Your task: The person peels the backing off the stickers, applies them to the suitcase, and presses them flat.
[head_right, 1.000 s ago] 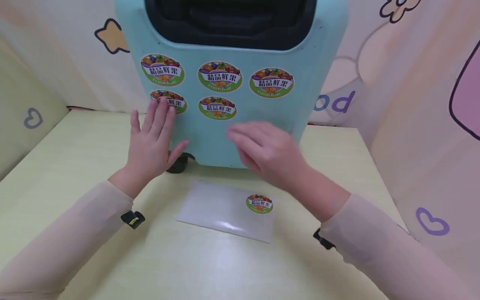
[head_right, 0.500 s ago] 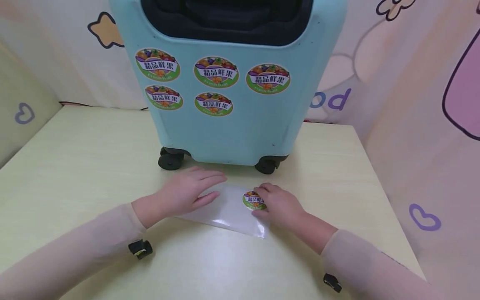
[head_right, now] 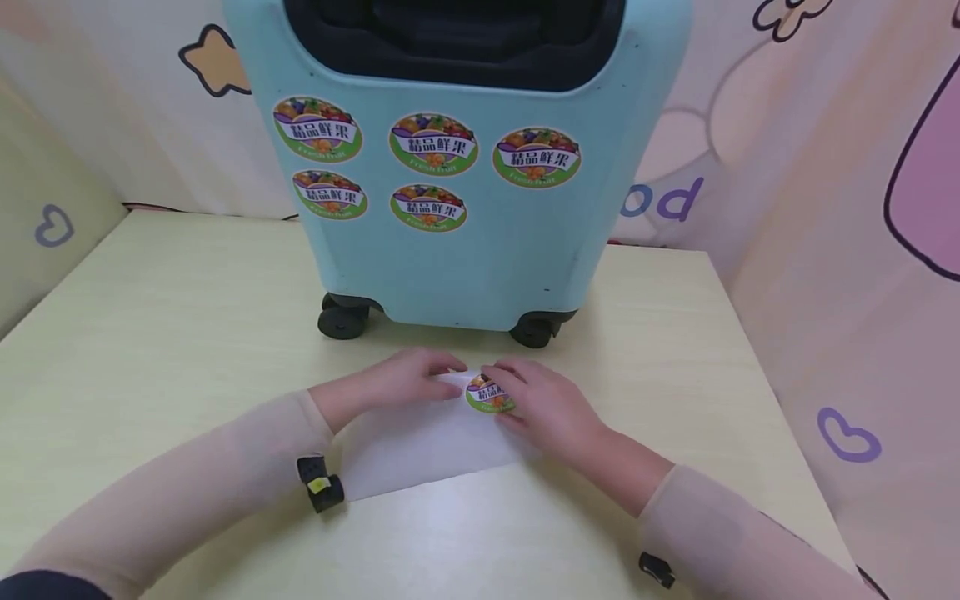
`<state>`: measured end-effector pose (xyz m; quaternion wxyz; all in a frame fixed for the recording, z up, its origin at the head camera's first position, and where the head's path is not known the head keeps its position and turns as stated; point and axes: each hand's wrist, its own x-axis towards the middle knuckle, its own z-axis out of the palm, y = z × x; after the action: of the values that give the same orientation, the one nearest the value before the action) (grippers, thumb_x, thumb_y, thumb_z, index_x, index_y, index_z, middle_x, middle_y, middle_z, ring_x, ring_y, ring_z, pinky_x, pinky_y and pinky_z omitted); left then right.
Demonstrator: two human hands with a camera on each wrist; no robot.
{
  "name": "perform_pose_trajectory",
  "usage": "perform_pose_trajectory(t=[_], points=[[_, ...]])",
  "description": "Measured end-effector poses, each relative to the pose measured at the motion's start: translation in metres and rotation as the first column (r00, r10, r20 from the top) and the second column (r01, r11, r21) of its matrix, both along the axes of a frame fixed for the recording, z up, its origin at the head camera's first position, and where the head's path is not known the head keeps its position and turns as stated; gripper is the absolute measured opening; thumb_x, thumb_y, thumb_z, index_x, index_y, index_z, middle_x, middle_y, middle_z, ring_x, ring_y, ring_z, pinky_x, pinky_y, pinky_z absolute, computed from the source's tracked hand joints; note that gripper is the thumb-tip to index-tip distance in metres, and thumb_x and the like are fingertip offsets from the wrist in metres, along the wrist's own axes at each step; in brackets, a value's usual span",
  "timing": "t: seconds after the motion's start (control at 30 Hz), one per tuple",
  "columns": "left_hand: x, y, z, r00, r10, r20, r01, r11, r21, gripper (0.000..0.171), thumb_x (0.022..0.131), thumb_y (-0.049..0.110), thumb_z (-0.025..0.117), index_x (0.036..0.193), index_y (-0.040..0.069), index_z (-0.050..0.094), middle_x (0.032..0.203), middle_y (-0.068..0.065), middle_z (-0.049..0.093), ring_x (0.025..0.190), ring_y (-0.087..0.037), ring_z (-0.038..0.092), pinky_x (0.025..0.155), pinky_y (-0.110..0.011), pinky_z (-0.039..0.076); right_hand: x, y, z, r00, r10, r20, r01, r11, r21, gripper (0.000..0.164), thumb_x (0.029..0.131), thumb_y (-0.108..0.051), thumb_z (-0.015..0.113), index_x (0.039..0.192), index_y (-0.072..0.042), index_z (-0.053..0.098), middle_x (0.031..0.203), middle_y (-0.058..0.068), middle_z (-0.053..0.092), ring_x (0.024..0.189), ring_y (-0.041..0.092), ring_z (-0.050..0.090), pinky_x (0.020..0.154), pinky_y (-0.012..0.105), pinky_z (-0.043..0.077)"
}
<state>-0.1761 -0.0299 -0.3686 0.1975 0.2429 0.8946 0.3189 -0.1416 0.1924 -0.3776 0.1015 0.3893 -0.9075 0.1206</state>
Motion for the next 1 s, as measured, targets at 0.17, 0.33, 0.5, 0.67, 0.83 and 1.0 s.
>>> perform_pose_trajectory(t=[0.17, 0.33, 0.5, 0.67, 0.83, 1.0], points=[[-0.003, -0.005, -0.001, 0.982, 0.036, 0.186, -0.062, 0.989, 0.135, 0.018, 0.088, 0.013, 0.062, 0.104, 0.004, 0.067, 0.090, -0.003, 0.066, 0.076, -0.014, 0.058, 0.069, -0.025, 0.048, 0.001, -0.004, 0.004, 0.996, 0.047, -0.082, -0.054, 0.995, -0.087, 0.053, 0.068, -0.012, 0.083, 0.115, -0.003, 0.060, 0.115, 0.013, 0.057, 0.107, 0.031, 0.053, 0.090, 0.044, 0.044], [0.005, -0.005, 0.000, 0.940, 0.083, 0.332, -0.175, 0.950, 0.259, 0.019, 0.089, 0.017, 0.061, 0.104, 0.006, 0.067, 0.083, -0.003, 0.065, 0.069, -0.014, 0.060, 0.062, -0.028, 0.050, 0.006, -0.011, 0.003, 0.993, 0.025, -0.118, -0.051, 0.973, -0.227, 0.033, 0.069, -0.013, 0.081, 0.098, -0.006, 0.066, 0.097, 0.005, 0.062, 0.092, 0.024, 0.059, 0.082, 0.041, 0.047], [0.013, 0.000, 0.003, 0.910, 0.086, 0.405, -0.240, 0.907, 0.347, 0.023, 0.089, 0.019, 0.062, 0.106, 0.005, 0.067, 0.082, -0.003, 0.064, 0.067, -0.014, 0.059, 0.060, -0.029, 0.050, 0.013, -0.016, 0.006, 0.997, -0.071, 0.018, 0.073, 0.945, -0.319, 0.017, 0.075, -0.014, 0.078, 0.088, -0.009, 0.069, 0.084, -0.001, 0.065, 0.080, 0.015, 0.061, 0.075, 0.035, 0.048], [0.017, 0.003, 0.007, 0.907, 0.066, 0.417, -0.243, 0.890, 0.386, 0.022, 0.089, 0.019, 0.063, 0.106, 0.006, 0.068, 0.089, -0.002, 0.063, 0.070, -0.015, 0.058, 0.062, -0.028, 0.049, 0.016, -0.017, 0.011, 0.982, -0.129, 0.140, 0.170, 0.924, -0.341, 0.012, 0.077, -0.015, 0.076, 0.088, -0.011, 0.071, 0.084, -0.004, 0.065, 0.081, 0.013, 0.061, 0.075, 0.035, 0.049], [0.017, 0.004, 0.008, 0.910, 0.055, 0.412, -0.236, 0.884, 0.404, 0.020, 0.089, 0.018, 0.063, 0.105, 0.007, 0.069, 0.107, -0.001, 0.059, 0.076, -0.016, 0.058, 0.065, -0.028, 0.048, 0.016, -0.015, 0.014, 0.960, -0.101, 0.260, 0.197, 0.906, -0.375, 0.009, 0.080, -0.012, 0.074, 0.089, -0.010, 0.071, 0.084, -0.004, 0.065, 0.081, 0.012, 0.060, 0.076, 0.038, 0.051], [0.017, 0.002, 0.011, 0.918, 0.076, 0.389, -0.229, 0.903, 0.364, 0.022, 0.091, 0.017, 0.061, 0.109, 0.007, 0.067, 0.104, -0.003, 0.061, 0.078, -0.016, 0.058, 0.067, -0.029, 0.049, 0.015, -0.012, 0.015, 0.939, -0.095, 0.329, 0.227, 0.892, -0.392, 0.007, 0.081, -0.009, 0.072, 0.088, -0.010, 0.071, 0.083, -0.006, 0.065, 0.080, 0.010, 0.060, 0.076, 0.039, 0.051]])
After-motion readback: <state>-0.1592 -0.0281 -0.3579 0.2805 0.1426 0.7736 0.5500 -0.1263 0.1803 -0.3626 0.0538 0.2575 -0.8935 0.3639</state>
